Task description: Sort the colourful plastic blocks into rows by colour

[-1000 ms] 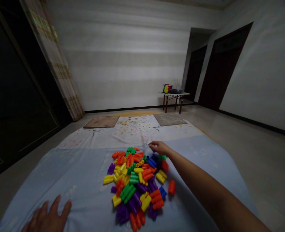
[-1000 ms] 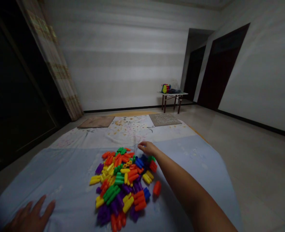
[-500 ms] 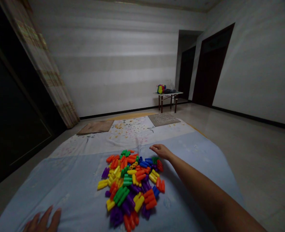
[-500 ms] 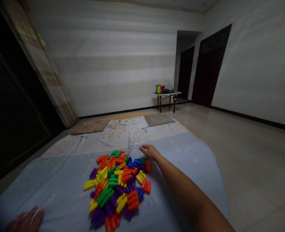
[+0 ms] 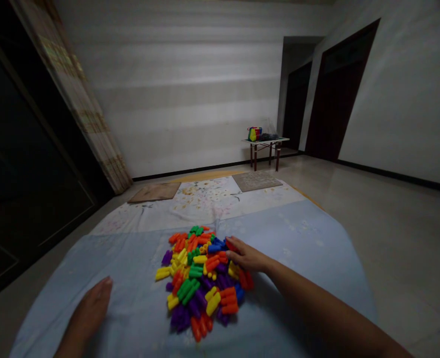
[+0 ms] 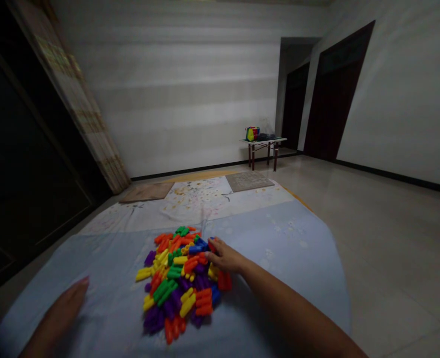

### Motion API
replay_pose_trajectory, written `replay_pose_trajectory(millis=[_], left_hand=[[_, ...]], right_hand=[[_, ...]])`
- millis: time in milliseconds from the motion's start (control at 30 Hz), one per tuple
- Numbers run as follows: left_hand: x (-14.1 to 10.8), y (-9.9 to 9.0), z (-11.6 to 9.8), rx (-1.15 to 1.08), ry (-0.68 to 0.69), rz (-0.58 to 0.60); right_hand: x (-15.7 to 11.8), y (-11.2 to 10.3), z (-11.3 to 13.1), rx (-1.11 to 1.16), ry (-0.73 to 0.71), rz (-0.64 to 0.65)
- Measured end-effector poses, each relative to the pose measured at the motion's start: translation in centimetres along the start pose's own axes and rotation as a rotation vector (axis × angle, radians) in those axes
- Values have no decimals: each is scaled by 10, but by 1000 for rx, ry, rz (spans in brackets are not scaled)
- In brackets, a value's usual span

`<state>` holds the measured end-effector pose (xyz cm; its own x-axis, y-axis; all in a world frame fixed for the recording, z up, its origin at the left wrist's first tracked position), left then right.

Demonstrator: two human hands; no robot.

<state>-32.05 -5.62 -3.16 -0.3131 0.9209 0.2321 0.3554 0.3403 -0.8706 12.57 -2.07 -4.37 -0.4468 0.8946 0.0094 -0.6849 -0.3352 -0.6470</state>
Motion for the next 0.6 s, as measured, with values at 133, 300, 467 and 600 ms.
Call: replay_pose_trajectory(millis=[133,300,467,600], left_hand=[[-22,40,-68,-94,66,77],[-50,75,-95,113,129,82],[-56,64,-71,434,-59,28],[-51,48,-38,407,-310,76]], right_hand=[[-3,-6,0,64,-11,-157],[-16,-8,-40,-230,100,-360],[-32,-3,-63,-421,176,-274],[-37,-6,-61,-398,210,-278]])
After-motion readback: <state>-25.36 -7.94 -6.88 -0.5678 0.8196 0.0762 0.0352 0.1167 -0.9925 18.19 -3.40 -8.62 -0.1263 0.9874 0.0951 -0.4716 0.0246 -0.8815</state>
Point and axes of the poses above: each hand's wrist, its own x-axis towards the middle knuckle, its own y-axis out of the palm, z = x × y, the point moved 2 cm from there along x, towards the middle knuckle, and after that the axes turned 5 degrees about z, right-handed, at the moved point
